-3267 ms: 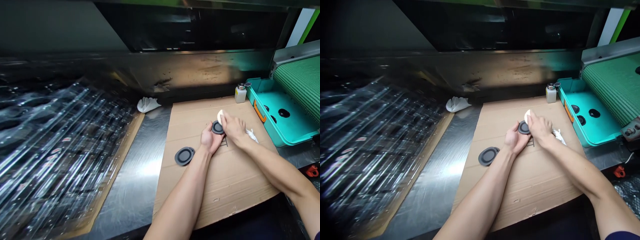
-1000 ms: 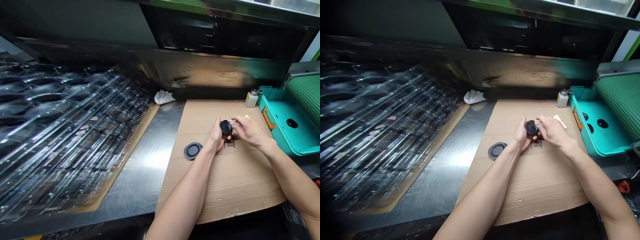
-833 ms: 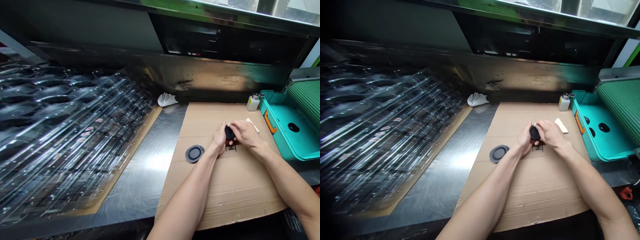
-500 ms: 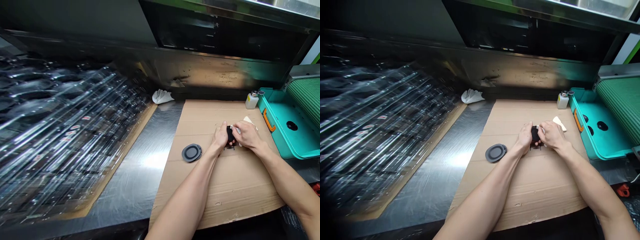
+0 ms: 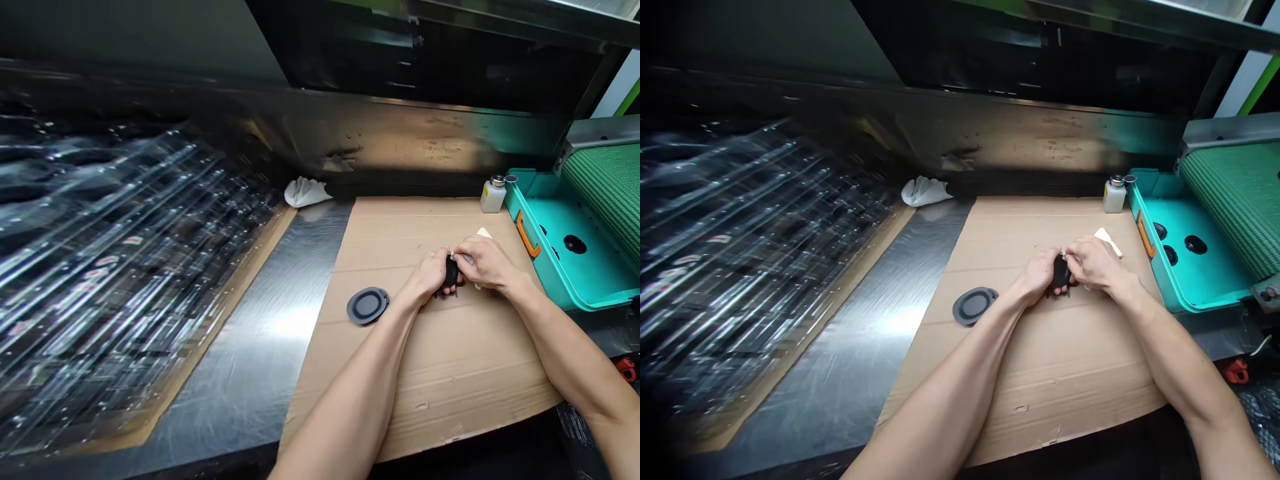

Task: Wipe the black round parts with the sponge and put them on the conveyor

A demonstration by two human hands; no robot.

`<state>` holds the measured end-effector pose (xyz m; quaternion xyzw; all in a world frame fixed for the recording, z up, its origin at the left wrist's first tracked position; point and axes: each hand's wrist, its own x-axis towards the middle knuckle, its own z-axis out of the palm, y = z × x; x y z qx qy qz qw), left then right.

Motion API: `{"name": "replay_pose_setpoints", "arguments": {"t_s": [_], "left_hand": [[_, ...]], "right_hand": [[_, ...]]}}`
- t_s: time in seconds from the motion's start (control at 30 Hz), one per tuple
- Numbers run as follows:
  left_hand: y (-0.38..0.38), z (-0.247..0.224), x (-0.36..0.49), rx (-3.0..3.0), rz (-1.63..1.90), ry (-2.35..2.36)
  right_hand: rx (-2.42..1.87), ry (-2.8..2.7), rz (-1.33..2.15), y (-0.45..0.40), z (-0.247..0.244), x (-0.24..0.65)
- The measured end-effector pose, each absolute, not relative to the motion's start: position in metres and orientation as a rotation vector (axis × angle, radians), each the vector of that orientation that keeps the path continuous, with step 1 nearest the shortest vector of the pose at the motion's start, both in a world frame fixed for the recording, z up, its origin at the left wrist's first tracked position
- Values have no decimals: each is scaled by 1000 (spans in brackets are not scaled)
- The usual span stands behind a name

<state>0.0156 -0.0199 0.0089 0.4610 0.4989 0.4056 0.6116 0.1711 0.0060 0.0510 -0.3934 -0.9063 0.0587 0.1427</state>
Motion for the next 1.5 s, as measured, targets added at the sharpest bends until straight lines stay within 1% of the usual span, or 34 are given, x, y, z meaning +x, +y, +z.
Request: {"name": "replay_pose_setpoints", "arguments": {"t_s": [0.2,0.3,0.47,0.67,0.73,0.93,1.07,1.17,1.27,1.37,1.5], "left_hand": [[-19,8,13,1066,814,1126],[-19,8,14,1066,795,1158],[-22,11,16,1055,840,1143],[-25,15,17,1080,820,1197],[-25,16,18,1091,807,1211],[-26,19,16,1092,828,1160],[-27,16,19,1081,848,1154],[-24,16,20,932,921,1138],[-18,22,14,534,1031,1005],[-13,31,2,168,1065,795],[-12,35,-8,14,1080,700]], "right_hand": [[-1224,-2746,206,8,57,179],[-1284,-2774,152,1,65,176],[-1227,-2758,49,-2,67,170],[-1459,-2714,193,-3,69,171],[-1460,-2711,214,-4,71,171],[-1279,-2692,187,-1,69,171],[-1452,-2688,281,-1,72,168],[-1514,-2622,378,-3,74,172],[-1489,-2481,466,-1,69,184],[-1533,-2383,495,7,59,197],[-1568,-2433,528,13,52,202]]}}
